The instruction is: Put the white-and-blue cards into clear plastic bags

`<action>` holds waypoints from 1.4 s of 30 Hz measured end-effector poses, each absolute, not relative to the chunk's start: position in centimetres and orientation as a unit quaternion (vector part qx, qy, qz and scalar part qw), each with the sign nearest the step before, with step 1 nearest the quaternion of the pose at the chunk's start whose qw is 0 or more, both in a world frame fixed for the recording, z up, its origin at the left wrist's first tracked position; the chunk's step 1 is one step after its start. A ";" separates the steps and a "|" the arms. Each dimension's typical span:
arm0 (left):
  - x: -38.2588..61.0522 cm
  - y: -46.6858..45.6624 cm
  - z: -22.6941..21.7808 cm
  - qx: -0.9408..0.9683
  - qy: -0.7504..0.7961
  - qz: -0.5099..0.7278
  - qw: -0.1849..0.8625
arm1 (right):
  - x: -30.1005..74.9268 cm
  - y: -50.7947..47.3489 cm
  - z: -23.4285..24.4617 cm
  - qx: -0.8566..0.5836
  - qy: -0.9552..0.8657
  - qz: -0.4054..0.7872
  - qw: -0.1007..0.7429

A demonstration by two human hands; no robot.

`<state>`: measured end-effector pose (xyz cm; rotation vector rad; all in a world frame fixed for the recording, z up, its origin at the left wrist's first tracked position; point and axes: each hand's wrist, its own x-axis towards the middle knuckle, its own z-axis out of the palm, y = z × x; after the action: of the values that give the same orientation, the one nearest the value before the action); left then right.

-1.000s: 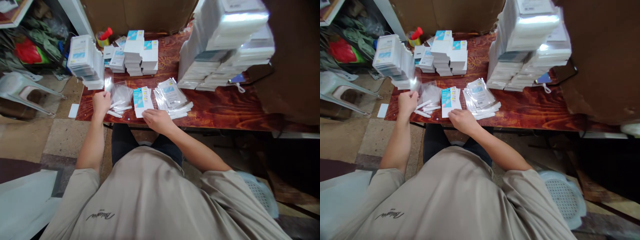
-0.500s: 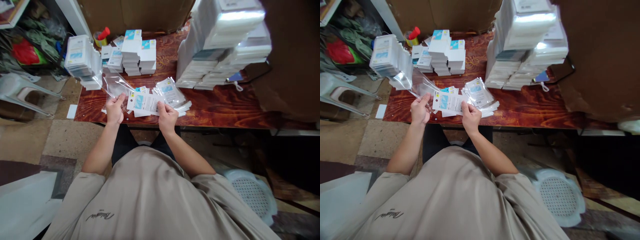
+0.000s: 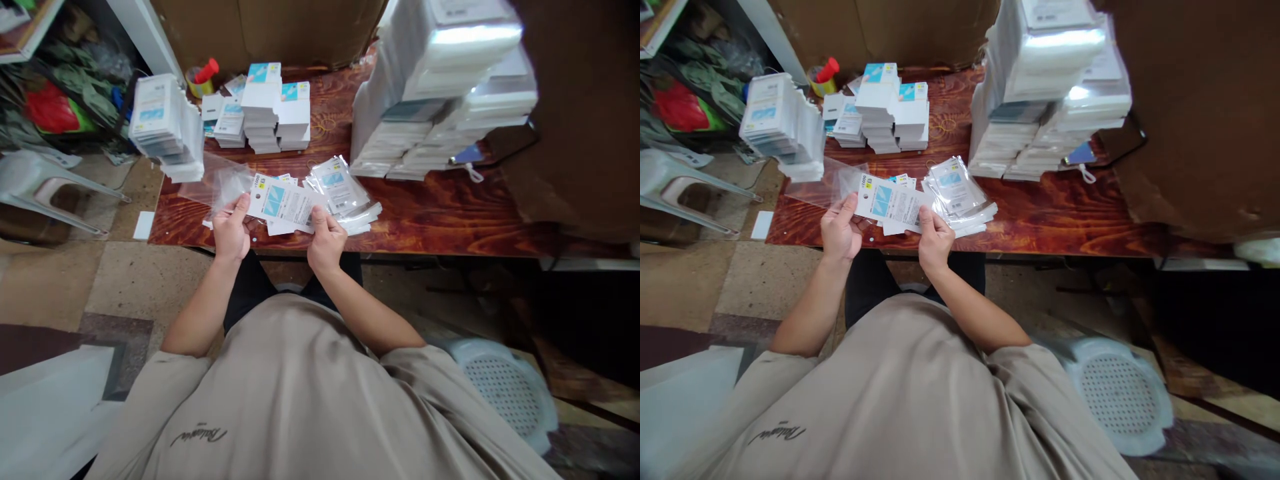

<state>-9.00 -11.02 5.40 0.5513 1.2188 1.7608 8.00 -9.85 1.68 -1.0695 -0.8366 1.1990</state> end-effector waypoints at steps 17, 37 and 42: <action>-7.7 -12.2 6.2 0.232 0.464 0.723 0.456 | 8.3 -11.3 2.8 -0.383 -0.469 0.626 0.491; -14.6 -8.6 4.0 0.466 0.859 0.201 0.069 | 17.1 -0.1 0.7 -0.691 -0.572 0.178 0.405; -17.7 -6.0 3.2 0.439 0.878 0.142 0.127 | 15.7 -1.4 0.1 -0.630 -0.692 0.020 0.352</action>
<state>-17.71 -5.98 3.25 1.2774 2.5552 0.4143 15.65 -1.40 0.10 -1.6306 -1.7914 0.0506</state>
